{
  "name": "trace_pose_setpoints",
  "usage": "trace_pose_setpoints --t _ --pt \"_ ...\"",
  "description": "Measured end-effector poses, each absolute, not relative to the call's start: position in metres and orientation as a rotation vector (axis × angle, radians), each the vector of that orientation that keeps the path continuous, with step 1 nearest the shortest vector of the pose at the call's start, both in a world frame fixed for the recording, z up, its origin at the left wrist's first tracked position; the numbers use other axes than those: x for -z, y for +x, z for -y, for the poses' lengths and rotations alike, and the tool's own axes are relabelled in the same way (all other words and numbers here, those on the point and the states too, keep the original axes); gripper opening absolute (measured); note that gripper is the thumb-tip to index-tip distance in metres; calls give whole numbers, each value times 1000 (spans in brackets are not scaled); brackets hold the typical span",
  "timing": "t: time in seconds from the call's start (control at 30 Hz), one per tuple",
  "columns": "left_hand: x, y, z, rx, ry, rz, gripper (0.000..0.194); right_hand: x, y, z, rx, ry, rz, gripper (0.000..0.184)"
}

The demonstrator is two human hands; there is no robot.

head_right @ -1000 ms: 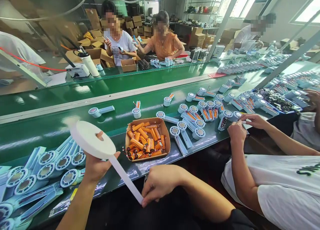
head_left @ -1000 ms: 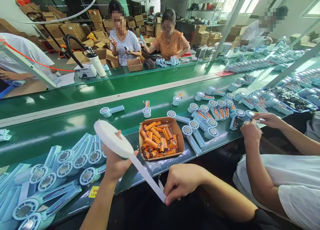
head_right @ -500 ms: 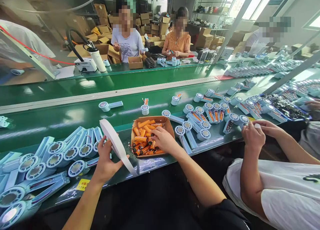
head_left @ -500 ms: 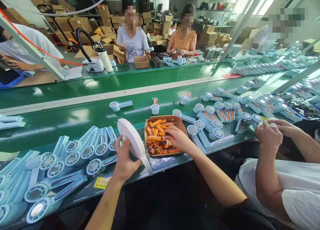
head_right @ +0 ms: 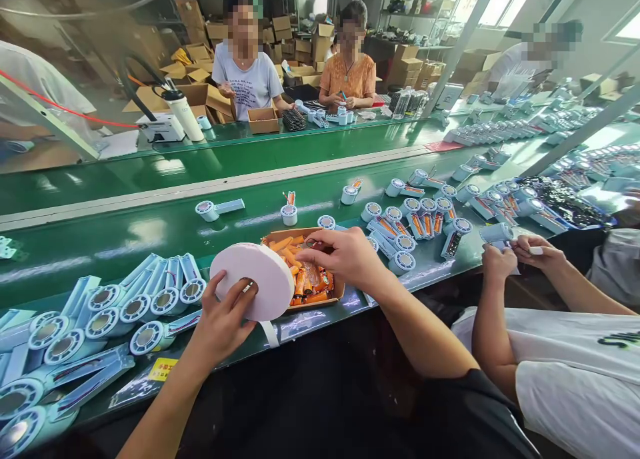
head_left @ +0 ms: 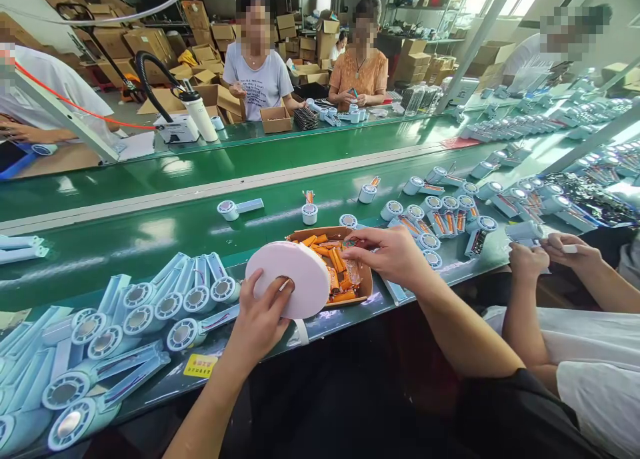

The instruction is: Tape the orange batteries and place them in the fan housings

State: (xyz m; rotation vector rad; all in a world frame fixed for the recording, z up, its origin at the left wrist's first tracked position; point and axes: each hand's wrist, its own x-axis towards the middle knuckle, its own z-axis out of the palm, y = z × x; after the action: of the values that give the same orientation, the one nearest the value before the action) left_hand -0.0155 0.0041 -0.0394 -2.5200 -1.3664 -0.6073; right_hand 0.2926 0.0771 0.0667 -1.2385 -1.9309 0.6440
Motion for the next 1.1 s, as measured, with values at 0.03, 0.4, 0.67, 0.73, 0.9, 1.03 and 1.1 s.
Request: trace_pose_setpoints --t 0.03,0.4,0.67,0.73,0.9,1.03,1.1 --pt "39 -15 -3 585 -2525 1360 63 -72 292 -79 -640 -1225 1967 41" --pt "31 -1 3 537 -2534 1221 66 -69 279 -89 -468 -1145 2177 40" --pt "23 -1 3 550 -2467 1173 52 -59 289 -85 -710 -1072 2271 47" --pt "17 -4 2 527 -2457 1175 51 -60 297 -87 -1015 -1037 2265 57" --pt "-5 -3 -4 463 -2445 1157 53 -61 304 -104 -1463 -986 1986 54" --pt "-7 6 -5 557 -2354 1292 54 -33 275 -92 -1452 -931 1382 53" --pt "1 16 -1 653 -2317 1347 55 -9 254 -74 -1302 -909 1038 45"
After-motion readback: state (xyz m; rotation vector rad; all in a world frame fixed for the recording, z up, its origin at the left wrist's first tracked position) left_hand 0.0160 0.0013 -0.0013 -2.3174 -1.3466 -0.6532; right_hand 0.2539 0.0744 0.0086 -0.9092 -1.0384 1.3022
